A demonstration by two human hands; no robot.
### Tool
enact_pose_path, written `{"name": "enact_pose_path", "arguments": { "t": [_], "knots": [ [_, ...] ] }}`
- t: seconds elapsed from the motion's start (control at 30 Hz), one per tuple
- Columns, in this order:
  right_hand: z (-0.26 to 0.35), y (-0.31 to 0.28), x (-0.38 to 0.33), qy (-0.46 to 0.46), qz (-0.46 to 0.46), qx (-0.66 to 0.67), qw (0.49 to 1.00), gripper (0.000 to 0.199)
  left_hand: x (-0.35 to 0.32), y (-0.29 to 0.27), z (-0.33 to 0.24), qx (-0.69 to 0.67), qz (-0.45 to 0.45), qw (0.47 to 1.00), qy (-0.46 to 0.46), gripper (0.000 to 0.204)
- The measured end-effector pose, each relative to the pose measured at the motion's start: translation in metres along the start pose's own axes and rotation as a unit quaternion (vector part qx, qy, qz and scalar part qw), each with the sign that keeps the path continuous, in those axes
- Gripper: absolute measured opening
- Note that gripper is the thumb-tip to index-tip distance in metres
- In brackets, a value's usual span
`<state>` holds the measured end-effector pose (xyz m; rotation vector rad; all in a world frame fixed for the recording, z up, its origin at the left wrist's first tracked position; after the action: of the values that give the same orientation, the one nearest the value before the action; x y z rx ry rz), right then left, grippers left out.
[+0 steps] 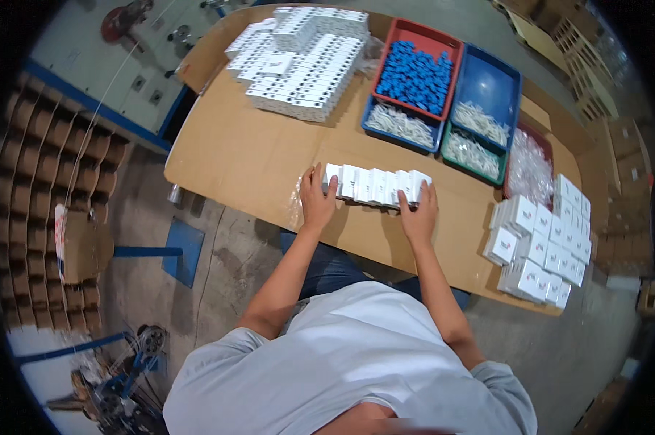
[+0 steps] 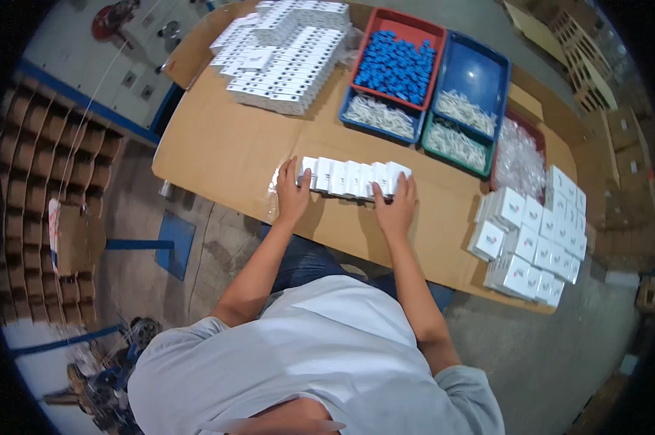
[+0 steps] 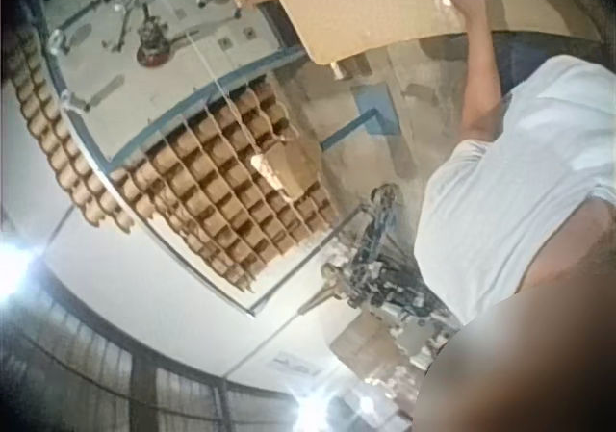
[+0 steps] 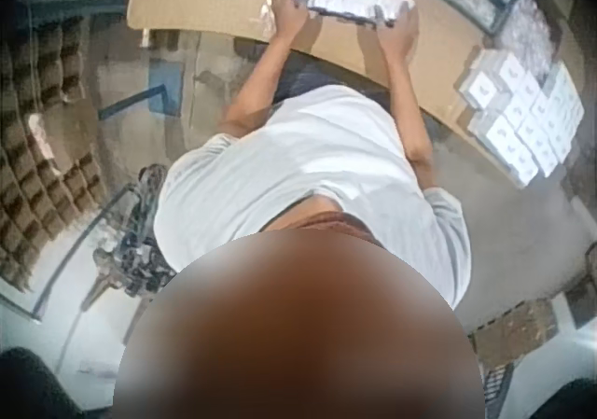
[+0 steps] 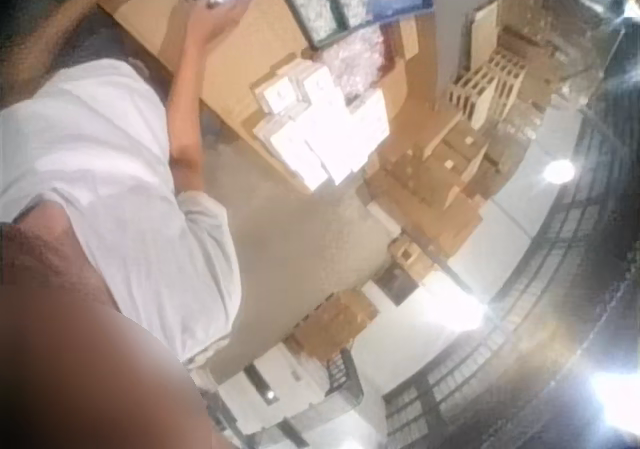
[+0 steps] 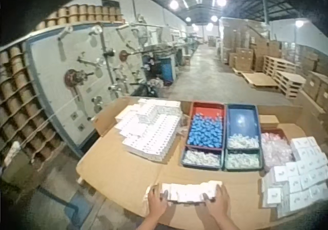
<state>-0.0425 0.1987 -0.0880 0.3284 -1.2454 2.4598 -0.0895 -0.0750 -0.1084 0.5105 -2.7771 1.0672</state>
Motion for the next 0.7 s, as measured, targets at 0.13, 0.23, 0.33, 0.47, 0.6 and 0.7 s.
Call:
{"name": "enact_pose_path", "arguments": {
  "t": [0.13,0.23,0.33,0.47,0.6,0.7],
  "knots": [
    [-0.004,-0.006,0.006,0.027,0.003,0.053,0.998,0.067,0.017,-0.028,0.020,0.026,-0.039,0.999,-0.012,0.048],
    [0.006,-0.013,0.013,0.041,-0.004,0.012,0.999,0.064,0.032,-0.050,0.043,0.057,-0.069,0.996,-0.030,0.046],
    [0.031,-0.016,0.040,-0.020,-0.035,0.045,0.998,0.050,0.043,-0.061,0.057,0.069,-0.064,0.995,-0.046,0.045],
    [0.109,0.012,0.110,-0.212,0.009,0.121,0.970,0.035,0.038,-0.059,0.046,0.145,-0.064,0.987,-0.032,0.046],
    [0.196,0.087,0.183,-0.265,0.088,0.157,0.947,0.034,0.036,-0.065,0.045,0.172,-0.074,0.982,-0.036,0.046],
    [0.231,0.165,0.243,-0.294,0.116,0.148,0.937,0.037,0.039,-0.060,0.043,0.162,-0.079,0.983,-0.034,0.045]
  ]
}}
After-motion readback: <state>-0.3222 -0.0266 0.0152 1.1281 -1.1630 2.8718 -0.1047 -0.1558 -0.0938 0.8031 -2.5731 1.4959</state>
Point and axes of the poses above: each hand's wrist, its own x-axis towards the middle knuckle, its own y-axis out of the palm, z = x × y, the point moved 3 cm from there along x, towards the middle knuckle, and after that the axes turned 8 degrees about -y, right-handed, at the moved point
